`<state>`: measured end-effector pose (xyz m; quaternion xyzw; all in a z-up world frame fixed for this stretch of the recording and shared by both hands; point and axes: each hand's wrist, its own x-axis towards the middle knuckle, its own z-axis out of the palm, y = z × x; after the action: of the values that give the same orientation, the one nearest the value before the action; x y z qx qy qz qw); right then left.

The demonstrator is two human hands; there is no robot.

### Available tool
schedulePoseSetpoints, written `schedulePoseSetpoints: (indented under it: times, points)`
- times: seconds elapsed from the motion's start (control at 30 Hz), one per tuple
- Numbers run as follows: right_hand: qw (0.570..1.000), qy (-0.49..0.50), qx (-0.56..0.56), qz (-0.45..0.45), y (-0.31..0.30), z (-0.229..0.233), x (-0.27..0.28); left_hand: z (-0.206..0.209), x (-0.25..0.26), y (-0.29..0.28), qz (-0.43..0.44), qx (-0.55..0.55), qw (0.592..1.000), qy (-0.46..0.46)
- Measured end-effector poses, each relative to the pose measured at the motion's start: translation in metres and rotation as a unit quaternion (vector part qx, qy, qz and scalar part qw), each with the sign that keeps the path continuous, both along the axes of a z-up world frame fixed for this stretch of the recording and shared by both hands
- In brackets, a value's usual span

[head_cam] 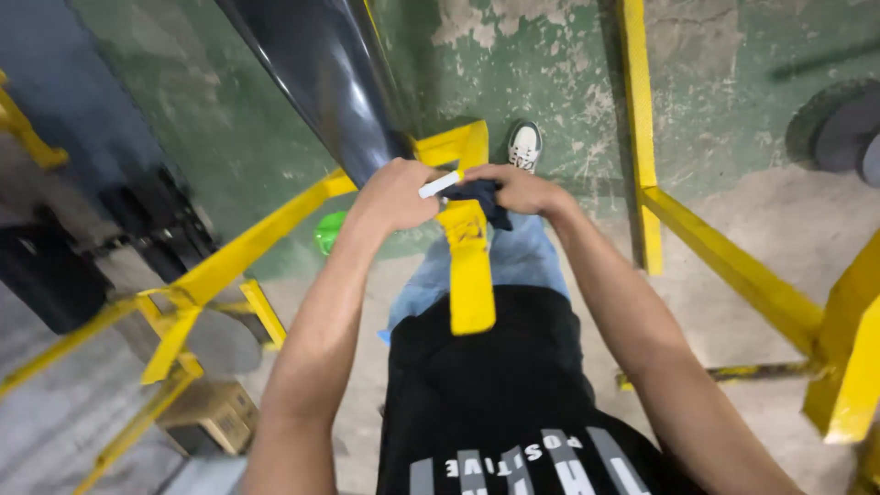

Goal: Cleaning gym equipment using a spray bottle and a cloth.

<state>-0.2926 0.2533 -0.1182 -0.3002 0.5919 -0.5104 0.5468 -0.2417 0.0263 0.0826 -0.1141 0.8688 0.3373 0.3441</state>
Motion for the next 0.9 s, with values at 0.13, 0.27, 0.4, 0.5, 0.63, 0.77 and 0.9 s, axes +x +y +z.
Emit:
schedulePoseSetpoints:
  times: [0.13,0.27,0.4,0.5,0.63,0.77,0.9]
  points:
    - [0.997,-0.039,0.060,0.007,-0.008,-0.074,-0.010,-0.043,-0.023,-0.003,0.009,-0.024,0.998,-0.062]
    - [0.998,-0.047,0.002,0.043,-0.016,-0.137,-0.016,-0.066,-0.043,-0.005,-0.004,-0.006,0.998,-0.058]
    - [0.998,-0.039,0.030,0.031,-0.018,-0.215,-0.011,-0.112,-0.047,-0.009,-0.046,-0.006,0.997,-0.067]
    - [0.993,0.006,0.097,0.066,-0.026,-0.230,-0.023,-0.151,-0.038,-0.007,-0.087,-0.033,0.991,-0.098]
    - [0.973,0.105,0.168,0.115,-0.034,-0.266,-0.021,-0.152,-0.051,-0.005,-0.021,-0.009,0.991,-0.132]
    - [0.976,0.142,0.098,0.130,-0.033,-0.195,-0.016,-0.135,-0.043,-0.006,0.019,-0.009,0.996,-0.088]
    - [0.972,0.127,0.102,0.167,-0.037,-0.007,-0.051,-0.108,-0.041,-0.010,0.078,0.004,0.997,-0.027]
